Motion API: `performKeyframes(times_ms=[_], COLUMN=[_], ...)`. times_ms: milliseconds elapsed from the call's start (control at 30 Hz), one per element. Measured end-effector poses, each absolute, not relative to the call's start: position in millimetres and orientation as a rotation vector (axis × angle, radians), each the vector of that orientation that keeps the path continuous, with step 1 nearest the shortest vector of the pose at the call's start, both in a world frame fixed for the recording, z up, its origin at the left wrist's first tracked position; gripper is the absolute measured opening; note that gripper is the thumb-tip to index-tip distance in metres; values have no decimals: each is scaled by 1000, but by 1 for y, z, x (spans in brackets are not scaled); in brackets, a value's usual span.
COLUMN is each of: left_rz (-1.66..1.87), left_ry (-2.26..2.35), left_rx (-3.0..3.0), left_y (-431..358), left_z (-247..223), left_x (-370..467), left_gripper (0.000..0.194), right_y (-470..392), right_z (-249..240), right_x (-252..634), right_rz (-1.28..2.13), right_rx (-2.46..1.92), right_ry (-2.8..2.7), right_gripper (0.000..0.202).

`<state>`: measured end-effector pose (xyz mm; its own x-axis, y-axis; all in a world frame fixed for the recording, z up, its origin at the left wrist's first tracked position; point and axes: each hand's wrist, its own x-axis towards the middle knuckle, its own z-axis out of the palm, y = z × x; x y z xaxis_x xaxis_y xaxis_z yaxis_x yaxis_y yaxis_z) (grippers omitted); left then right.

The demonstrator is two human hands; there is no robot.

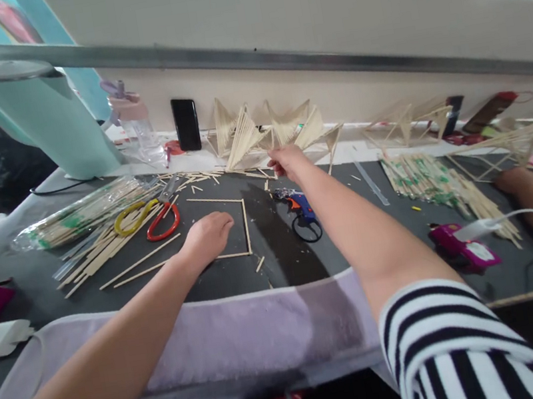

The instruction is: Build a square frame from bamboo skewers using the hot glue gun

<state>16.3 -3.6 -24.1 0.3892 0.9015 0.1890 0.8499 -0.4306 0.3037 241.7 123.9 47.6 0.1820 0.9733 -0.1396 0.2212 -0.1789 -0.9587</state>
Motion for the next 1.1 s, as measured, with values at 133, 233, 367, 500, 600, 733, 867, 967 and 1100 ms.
performKeyframes(times_ms=[133,233,367,500,600,733,867,967,1100], left_rz=[427,406,415,518,700,899,712,605,750], left_ry=[1621,1638,1661,1732,1750,1880,1885,1831,1793], left_rx=[2529,2563,2548,2439,2327,2053,1894,1825,1917], left_y=[-3,0,1,5,14,33,46,45,33], left_z=[-20,-21,-22,-24,-26,-21,-1,10,4], left_x=[13,13,12,5,-6,-19,-16,-4,7], left_gripper=[28,28,28,29,27,25,24,25,27], right_y=[154,156,131,82,41,3,-3,4,6], right_z=[45,40,34,25,17,7,-8,-24,-40], right_x=[237,236,236,235,232,227,218,211,210], right_rz=[1072,988,938,1020,1033,1048,983,779,496], right_rx=[-1556,-1605,-1672,-1535,-1476,-1384,-1437,-1494,-1478], right_ry=[-1185,-1241,-1343,-1445,-1571,-1673,-1666,-1784,-1930], right_gripper=[11,12,12,16,17,19,24,26,27])
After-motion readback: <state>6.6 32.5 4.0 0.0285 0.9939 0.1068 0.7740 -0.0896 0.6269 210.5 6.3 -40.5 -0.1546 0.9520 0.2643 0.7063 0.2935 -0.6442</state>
